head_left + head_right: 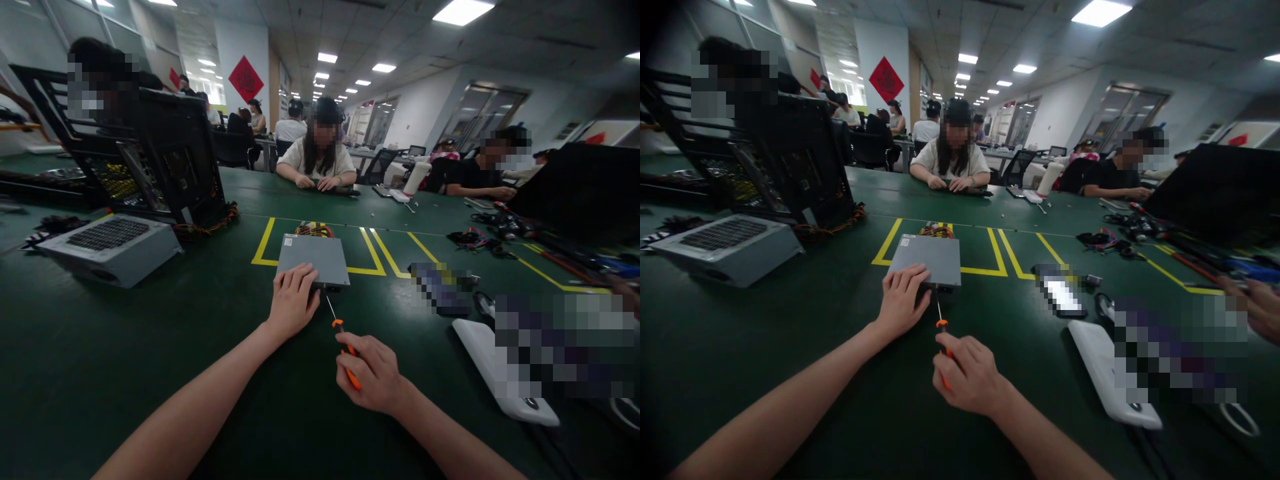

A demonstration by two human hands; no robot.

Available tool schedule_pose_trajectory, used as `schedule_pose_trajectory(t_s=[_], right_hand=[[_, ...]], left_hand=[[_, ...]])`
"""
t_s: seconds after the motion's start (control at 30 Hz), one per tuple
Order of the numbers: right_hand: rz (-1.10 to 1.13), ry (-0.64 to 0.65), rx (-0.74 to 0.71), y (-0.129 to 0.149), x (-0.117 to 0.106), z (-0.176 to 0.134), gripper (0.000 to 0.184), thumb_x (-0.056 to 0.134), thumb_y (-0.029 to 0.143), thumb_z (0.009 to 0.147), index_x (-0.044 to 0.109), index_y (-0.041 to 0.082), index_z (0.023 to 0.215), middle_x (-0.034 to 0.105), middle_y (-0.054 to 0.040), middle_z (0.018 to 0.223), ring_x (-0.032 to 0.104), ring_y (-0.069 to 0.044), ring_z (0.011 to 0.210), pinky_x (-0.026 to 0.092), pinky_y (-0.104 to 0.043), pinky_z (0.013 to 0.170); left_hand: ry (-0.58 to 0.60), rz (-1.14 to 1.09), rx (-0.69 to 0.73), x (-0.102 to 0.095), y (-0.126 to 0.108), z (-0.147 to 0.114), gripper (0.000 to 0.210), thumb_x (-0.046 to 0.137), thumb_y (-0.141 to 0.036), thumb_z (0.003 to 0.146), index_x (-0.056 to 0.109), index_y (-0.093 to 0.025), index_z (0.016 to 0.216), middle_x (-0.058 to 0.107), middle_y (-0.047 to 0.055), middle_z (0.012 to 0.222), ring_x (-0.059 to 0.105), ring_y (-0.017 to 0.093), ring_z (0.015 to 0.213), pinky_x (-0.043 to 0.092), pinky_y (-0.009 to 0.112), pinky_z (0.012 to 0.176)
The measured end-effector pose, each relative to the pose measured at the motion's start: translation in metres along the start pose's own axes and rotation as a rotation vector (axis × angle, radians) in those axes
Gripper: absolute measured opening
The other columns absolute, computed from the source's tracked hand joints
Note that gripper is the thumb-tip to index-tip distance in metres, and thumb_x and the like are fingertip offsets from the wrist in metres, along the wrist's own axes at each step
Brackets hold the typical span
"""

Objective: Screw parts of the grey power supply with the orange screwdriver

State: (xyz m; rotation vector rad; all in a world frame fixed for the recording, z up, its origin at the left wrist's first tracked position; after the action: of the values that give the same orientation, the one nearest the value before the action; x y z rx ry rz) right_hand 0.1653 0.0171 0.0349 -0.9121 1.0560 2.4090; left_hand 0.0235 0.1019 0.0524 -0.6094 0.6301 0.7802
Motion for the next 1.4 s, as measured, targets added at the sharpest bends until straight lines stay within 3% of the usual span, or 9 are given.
schedule_pose_trajectory(t_s=[0.1,0.23,0.33,0.5,0.6,0.77,0.97,1.13,1.4], right_hand=[[-0.172,0.066,-0.118,0.01,0.003,0.001,0.019,0.056,0.018,0.072,0.064,0.023,0.089,0.065,-0.0087,0.101,0.061,-0.02,0.082,0.045,-0.036,0.069],[-0.081,0.036,-0.102,0.014,-0.001,0.003,0.032,0.06,0.023,0.071,0.058,0.021,0.103,0.061,-0.0112,0.107,0.058,-0.022,0.094,0.047,-0.033,0.073],[-0.062,0.018,-0.077,0.016,-0.001,0.004,0.023,0.059,0.022,0.073,0.059,0.021,0.095,0.06,-0.0108,0.108,0.058,-0.02,0.093,0.047,-0.032,0.073],[-0.267,0.144,-0.17,0.025,0.007,0.005,0.02,0.056,0.028,0.075,0.06,0.02,0.093,0.062,-0.0121,0.102,0.059,-0.022,0.082,0.045,-0.035,0.068],[-0.238,0.09,-0.157,0.026,0.006,0.006,0.03,0.056,0.03,0.075,0.053,0.018,0.103,0.059,-0.0136,0.107,0.058,-0.022,0.092,0.047,-0.032,0.07],[-0.272,-0.03,-0.266,0.033,0.005,0.006,0.02,0.058,0.03,0.073,0.053,0.016,0.086,0.059,-0.013,0.097,0.06,-0.02,0.082,0.049,-0.029,0.063],[-0.313,-0.021,-0.228,0.032,0.005,0.005,0.028,0.054,0.029,0.076,0.05,0.014,0.1,0.057,-0.014,0.101,0.058,-0.02,0.088,0.05,-0.027,0.062],[-0.337,-0.042,-0.269,0.035,0.004,0.005,0.017,0.058,0.029,0.074,0.052,0.016,0.085,0.057,-0.0123,0.097,0.058,-0.018,0.08,0.049,-0.028,0.06],[-0.291,-0.051,-0.225,0.034,0.003,0.006,0.024,0.055,0.033,0.076,0.05,0.014,0.09,0.058,-0.0135,0.097,0.059,-0.018,0.085,0.049,-0.025,0.059]], left_hand=[[0.006,0.006,0.003,0.001,0.0,0.0,0.033,0.046,-0.024,0.082,0.047,-0.018,0.115,0.049,0.01,0.123,0.038,0.024,0.117,0.023,0.041,0.096],[0.012,0.011,0.014,0.002,0.0,0.0,0.034,0.046,-0.024,0.083,0.047,-0.018,0.116,0.049,0.011,0.123,0.038,0.024,0.118,0.022,0.041,0.096],[0.021,0.019,0.024,0.002,-0.001,0.001,0.034,0.046,-0.024,0.083,0.046,-0.018,0.116,0.048,0.01,0.123,0.038,0.024,0.118,0.023,0.041,0.096],[0.021,0.035,0.024,0.002,-0.001,0.001,0.033,0.046,-0.024,0.083,0.047,-0.017,0.115,0.049,0.01,0.123,0.038,0.024,0.118,0.023,0.04,0.095],[0.014,0.049,0.031,0.002,-0.001,0.0,0.033,0.046,-0.025,0.083,0.047,-0.018,0.115,0.049,0.01,0.123,0.038,0.024,0.118,0.023,0.041,0.095],[0.001,0.075,0.043,0.002,-0.002,0.0,0.034,0.047,-0.025,0.082,0.046,-0.018,0.116,0.049,0.01,0.123,0.039,0.024,0.117,0.025,0.041,0.095],[0.012,0.092,0.043,0.002,-0.002,0.0,0.035,0.045,-0.025,0.083,0.045,-0.018,0.117,0.049,0.01,0.123,0.039,0.023,0.117,0.026,0.041,0.095],[0.007,0.098,0.041,0.002,-0.003,0.001,0.035,0.048,-0.025,0.082,0.046,-0.018,0.116,0.049,0.01,0.123,0.039,0.024,0.117,0.027,0.041,0.095],[0.005,0.103,0.042,0.001,-0.003,0.001,0.035,0.048,-0.025,0.081,0.046,-0.018,0.116,0.049,0.01,0.122,0.039,0.024,0.116,0.027,0.042,0.095]])
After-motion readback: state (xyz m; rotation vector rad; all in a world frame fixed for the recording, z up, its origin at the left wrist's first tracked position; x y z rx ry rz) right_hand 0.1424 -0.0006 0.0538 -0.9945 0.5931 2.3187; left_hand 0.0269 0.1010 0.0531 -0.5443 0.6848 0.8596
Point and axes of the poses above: each hand's wrist, its own z-axis towards the middle knuckle, its own x-axis out of the palm, y = z × x, the point moved 6 cm from there along z, towards the middle knuckle
